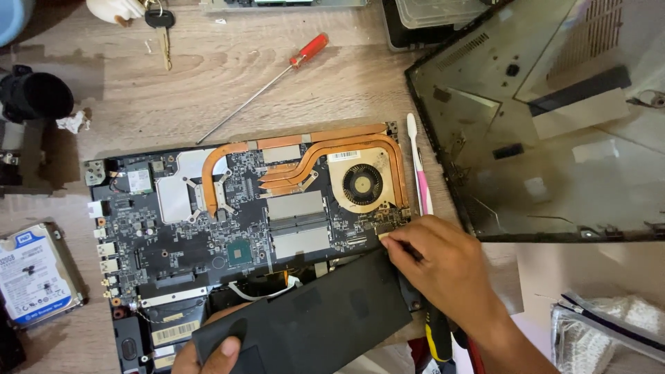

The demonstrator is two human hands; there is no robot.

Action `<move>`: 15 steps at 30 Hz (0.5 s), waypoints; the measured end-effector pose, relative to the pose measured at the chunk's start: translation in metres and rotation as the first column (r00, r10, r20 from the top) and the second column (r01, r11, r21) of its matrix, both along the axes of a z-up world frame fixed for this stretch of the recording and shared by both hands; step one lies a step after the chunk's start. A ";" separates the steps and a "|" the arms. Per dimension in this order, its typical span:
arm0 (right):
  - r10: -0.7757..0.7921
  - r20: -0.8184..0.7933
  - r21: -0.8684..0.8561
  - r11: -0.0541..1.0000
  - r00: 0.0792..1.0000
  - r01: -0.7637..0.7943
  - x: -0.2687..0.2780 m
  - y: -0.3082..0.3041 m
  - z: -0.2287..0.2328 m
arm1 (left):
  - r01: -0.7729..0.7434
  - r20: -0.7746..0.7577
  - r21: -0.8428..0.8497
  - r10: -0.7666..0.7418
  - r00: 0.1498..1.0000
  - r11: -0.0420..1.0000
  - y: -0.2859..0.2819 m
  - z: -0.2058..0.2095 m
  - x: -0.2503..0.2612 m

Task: Disassembling a laptop to remove the internal battery, involving unscrewing and disconnecting components.

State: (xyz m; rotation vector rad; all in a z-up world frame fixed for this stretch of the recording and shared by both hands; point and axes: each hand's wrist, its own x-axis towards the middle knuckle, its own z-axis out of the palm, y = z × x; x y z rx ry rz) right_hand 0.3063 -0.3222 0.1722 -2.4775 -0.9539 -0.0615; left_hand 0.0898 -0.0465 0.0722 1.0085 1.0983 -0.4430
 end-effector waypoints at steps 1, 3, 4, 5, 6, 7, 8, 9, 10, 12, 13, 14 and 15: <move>-0.014 -0.007 0.002 1.000 1.000 0.014 0.000 0.000 -0.001 | -0.027 0.000 0.052 0.027 1.000 0.998 -0.002 0.006 0.003; -0.012 -0.005 0.010 1.000 1.000 0.012 0.000 0.002 0.000 | -0.016 -0.002 0.005 0.016 1.000 1.000 0.002 0.000 0.000; -0.010 -0.002 0.020 1.000 1.000 0.011 0.000 0.002 0.000 | -0.005 -0.004 -0.042 0.005 1.000 0.999 0.004 -0.003 -0.002; -0.010 -0.002 0.020 1.000 1.000 0.010 0.000 0.001 -0.002 | -0.006 -0.004 -0.042 0.006 1.000 0.999 0.004 -0.003 -0.002; -0.009 -0.001 0.008 1.000 1.000 0.009 0.000 0.000 -0.004 | -0.008 -0.001 -0.042 0.008 1.000 0.999 0.004 -0.003 -0.002; -0.008 -0.001 -0.003 1.000 1.000 0.008 0.000 -0.002 -0.006 | -0.011 0.003 -0.043 0.011 1.000 0.999 0.003 -0.004 -0.003; -0.010 0.000 -0.003 1.000 1.000 0.010 0.002 -0.002 -0.004 | -0.009 0.004 -0.043 0.009 1.000 0.999 0.006 -0.013 -0.006; 0.016 -0.023 -0.008 1.000 1.000 -0.016 0.003 -0.003 -0.002 | 0.037 0.045 -0.049 -0.035 0.998 0.998 0.009 -0.023 -0.010; 0.043 -0.047 -0.012 0.999 0.998 -0.044 0.004 -0.004 0.001 | 0.083 0.085 -0.055 -0.078 0.993 0.995 0.011 -0.032 -0.014; 0.057 -0.059 0.031 0.998 0.997 -0.056 0.008 -0.006 -0.002 | 0.080 0.089 -0.064 -0.074 0.993 0.995 0.012 -0.035 -0.016; 0.074 -0.070 0.076 0.995 0.995 -0.068 0.010 -0.007 -0.003 | 0.076 0.093 -0.072 -0.069 0.993 0.994 0.012 -0.036 -0.016; 0.075 -0.070 0.076 0.995 0.995 -0.070 0.010 -0.008 -0.002 | 0.075 0.093 -0.072 -0.068 0.993 0.995 0.010 -0.028 -0.012; 0.102 -0.051 0.039 0.994 0.993 -0.100 0.011 -0.008 -0.001 | 0.090 0.049 -0.047 -0.088 0.995 0.995 0.008 -0.020 -0.007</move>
